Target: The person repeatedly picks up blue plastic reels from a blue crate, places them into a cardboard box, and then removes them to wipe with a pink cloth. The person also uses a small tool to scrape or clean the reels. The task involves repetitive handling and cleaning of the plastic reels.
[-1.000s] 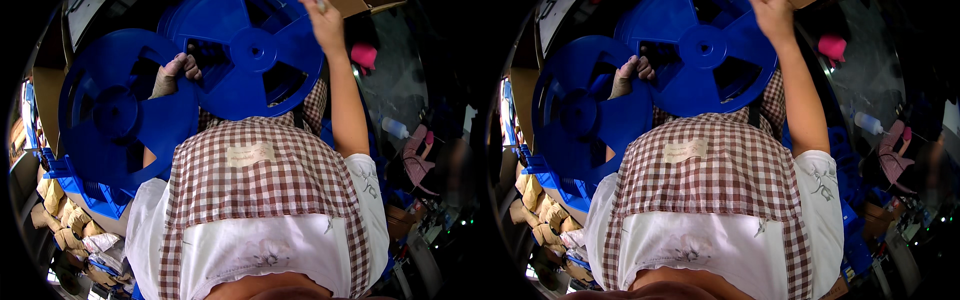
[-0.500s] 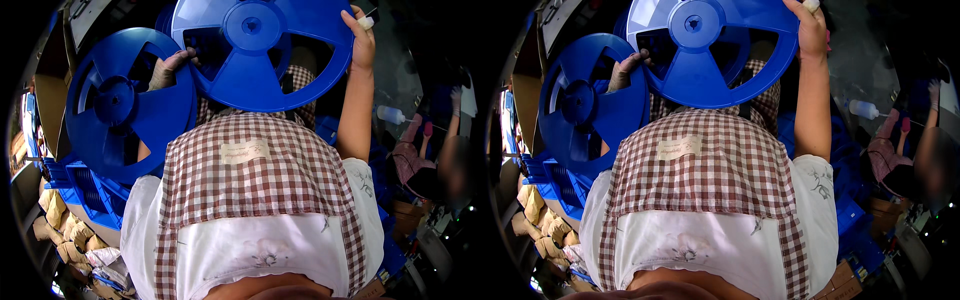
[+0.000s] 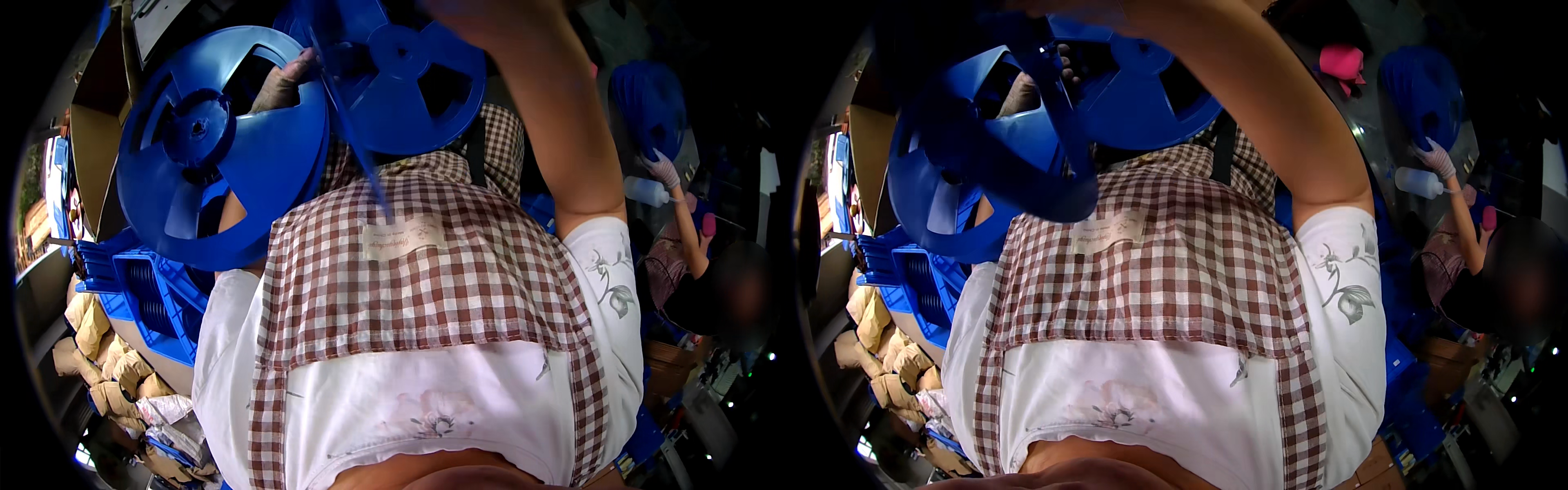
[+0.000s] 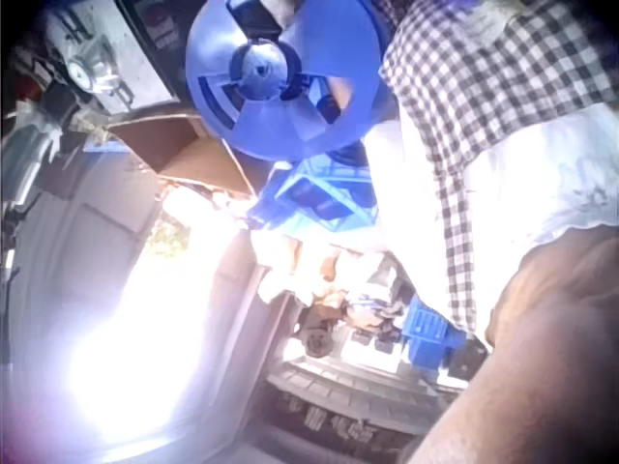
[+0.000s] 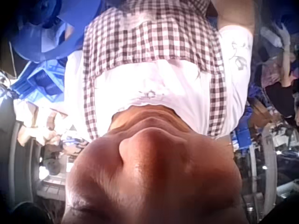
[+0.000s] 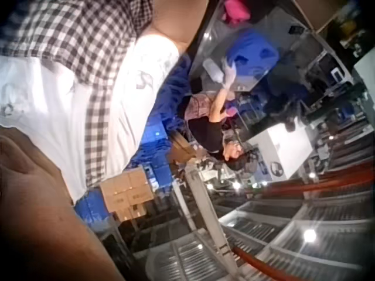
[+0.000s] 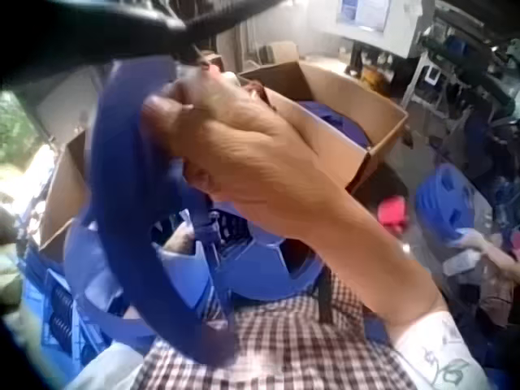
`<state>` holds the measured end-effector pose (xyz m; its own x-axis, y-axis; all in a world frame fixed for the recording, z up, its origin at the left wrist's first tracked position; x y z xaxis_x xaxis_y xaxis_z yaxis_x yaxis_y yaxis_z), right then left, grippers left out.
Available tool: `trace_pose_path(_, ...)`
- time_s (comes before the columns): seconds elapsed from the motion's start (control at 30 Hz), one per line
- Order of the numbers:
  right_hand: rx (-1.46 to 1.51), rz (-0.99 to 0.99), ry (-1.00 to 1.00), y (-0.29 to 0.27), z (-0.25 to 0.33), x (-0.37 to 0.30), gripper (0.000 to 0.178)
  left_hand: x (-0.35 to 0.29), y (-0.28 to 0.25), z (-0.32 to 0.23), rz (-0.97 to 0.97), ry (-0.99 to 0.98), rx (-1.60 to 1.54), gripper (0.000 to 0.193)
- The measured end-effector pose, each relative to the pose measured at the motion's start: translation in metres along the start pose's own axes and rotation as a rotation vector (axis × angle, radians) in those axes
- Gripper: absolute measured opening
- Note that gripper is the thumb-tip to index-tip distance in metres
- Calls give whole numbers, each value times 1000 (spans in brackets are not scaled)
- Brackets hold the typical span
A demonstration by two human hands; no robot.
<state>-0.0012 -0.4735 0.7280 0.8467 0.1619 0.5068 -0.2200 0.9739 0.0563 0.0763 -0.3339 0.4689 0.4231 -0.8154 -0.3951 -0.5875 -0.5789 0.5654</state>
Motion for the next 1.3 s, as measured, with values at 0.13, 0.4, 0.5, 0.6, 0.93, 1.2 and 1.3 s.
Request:
trace_pose_path(0.13, -155, 224, -24, 45, -31, 16, 31, -12, -13, 3, 80, 105, -252, 37)
trace_pose_path(0.4, -748, -180, 124, -99, -117, -51, 32, -10, -20, 13, 359, 226, -672, 28)
trace_pose_path(0.5, -1009, -130, 155, -105, -140, -67, 26, 7, -20, 14, 288, 256, -683, 34)
trace_pose_path(0.6, -1058, -55, 178, -96, -151, -53, 25, -6, -25, 5, 257, 254, -640, 42)
trace_pose_path(0.93, -1213, 62, 181, -74, -153, -66, 23, -35, -18, 25, 18, 242, -309, 19)
trace_pose_path(1.2, -1218, 92, -3, -56, -154, -65, 16, -43, -3, 23, -9, 295, -211, 33)
trace_pose_path(1.3, -1248, 100, 34, -56, -154, -69, 16, -44, -5, 29, -6, 299, -232, 33)
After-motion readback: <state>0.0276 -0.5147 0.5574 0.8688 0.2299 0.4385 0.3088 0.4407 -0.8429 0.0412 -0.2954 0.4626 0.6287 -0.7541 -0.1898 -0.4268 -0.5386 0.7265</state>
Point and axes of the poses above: each hand's wrist, its own x-axis towards the middle knuckle, its own y-axis out of the palm, z = x × y, the point moved 7 cm from there along x, towards the middle knuckle, and after that the axes turned 2 degrees about -x, right-handed, at the moved point
